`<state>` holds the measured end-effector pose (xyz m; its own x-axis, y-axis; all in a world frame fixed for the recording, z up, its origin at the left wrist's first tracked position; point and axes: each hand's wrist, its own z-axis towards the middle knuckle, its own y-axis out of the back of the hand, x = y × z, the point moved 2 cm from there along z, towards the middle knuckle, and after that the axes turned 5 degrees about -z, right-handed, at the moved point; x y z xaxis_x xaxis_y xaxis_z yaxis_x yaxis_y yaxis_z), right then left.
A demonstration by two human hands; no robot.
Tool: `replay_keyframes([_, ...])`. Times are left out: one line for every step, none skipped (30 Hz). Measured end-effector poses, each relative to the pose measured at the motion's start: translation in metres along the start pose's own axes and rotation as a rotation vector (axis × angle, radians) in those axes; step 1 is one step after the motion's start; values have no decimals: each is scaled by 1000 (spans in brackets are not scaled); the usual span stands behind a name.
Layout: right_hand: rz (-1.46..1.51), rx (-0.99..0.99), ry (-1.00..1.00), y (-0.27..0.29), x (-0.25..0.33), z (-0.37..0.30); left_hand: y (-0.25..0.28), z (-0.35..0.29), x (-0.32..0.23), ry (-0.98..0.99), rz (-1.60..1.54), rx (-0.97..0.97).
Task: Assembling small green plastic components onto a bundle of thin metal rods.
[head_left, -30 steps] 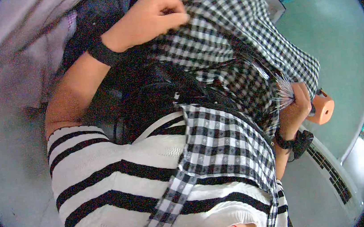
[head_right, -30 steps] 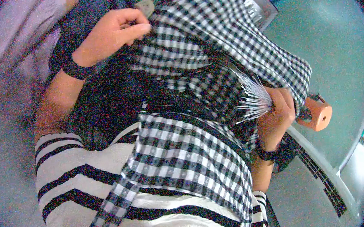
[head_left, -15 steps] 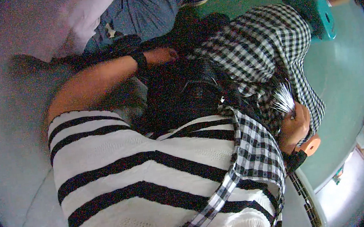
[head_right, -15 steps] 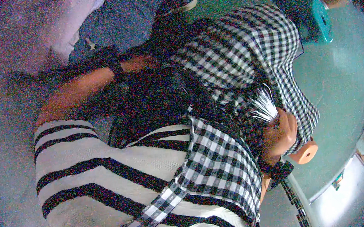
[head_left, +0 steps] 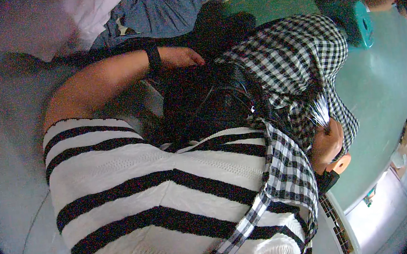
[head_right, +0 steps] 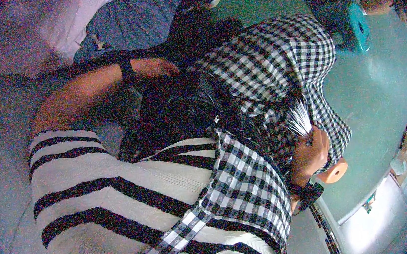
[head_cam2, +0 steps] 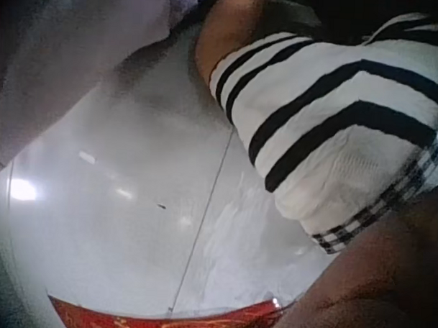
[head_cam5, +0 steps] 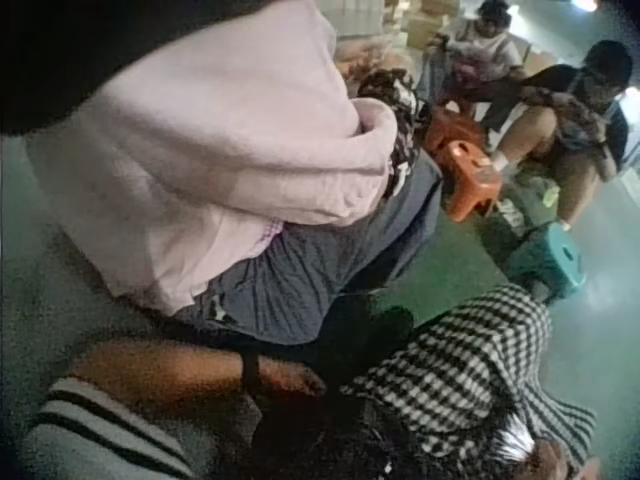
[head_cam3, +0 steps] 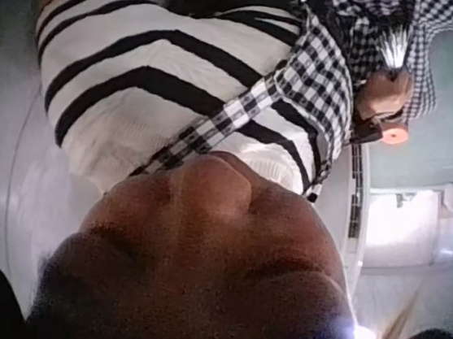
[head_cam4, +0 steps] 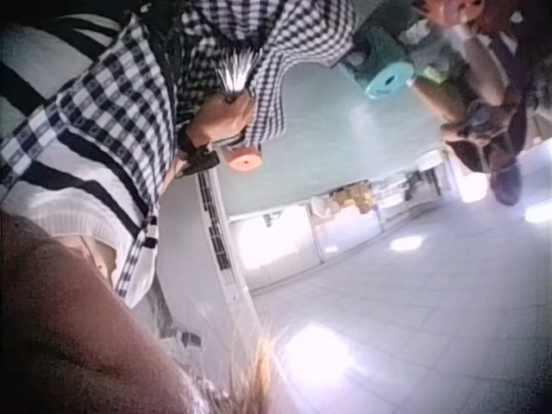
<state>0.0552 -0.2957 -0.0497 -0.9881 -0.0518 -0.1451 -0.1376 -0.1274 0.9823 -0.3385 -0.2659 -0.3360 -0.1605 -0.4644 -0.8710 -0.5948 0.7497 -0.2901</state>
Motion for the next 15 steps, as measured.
replay_keyframes([15, 3, -11, 0, 1, 0, -12, -21, -55, 142, -39, 2])
replay_keyframes([17, 1, -5, 2, 2, 2, -19, -35, -85, 282, -82, -4])
replay_keyframes([16, 1, 1, 1, 0, 2, -19, -34, -86, 284, -82, -6])
replay_keyframes([16, 0, 5, 1, -1, 2, -18, -33, -87, 236, 13, -20])
replay_keyframes([18, -1, 3, 1, -2, 1, -18, -31, -89, 189, 109, -32])
replay_keyframes([19, 15, -12, -1, -4, 1, -16, -27, -85, 193, 115, -31])
replay_keyframes([18, 30, -25, -3, -5, 1, -14, -21, -79, 162, 142, -52])
replay_keyframes([20, 28, -33, -4, -7, 0, -10, -16, -74, 131, 170, -70])
replay_keyframes([47, 11, -44, -6, -7, -1, -10, -15, -79, 134, 179, -65])
replay_keyframes([73, -7, -58, -8, -7, -2, -12, -14, -83, 198, 99, -8])
replay_keyframes([74, -12, -74, -9, -6, -3, -12, -12, -87, 263, 22, 51])
replay_keyframes([113, -20, -62, -8, -5, -2, -11, -8, -86, 268, 33, 61])
replay_keyframes([148, -32, -56, -7, -7, -2, -10, -1, -76, 447, -194, 50])
replay_keyframes([143, -39, -81, -6, -11, -3, -9, 6, -67, 626, -416, 36])
replay_keyframes([154, -54, -83, -6, -13, -3, 0, 11, -50, 607, -255, 45])
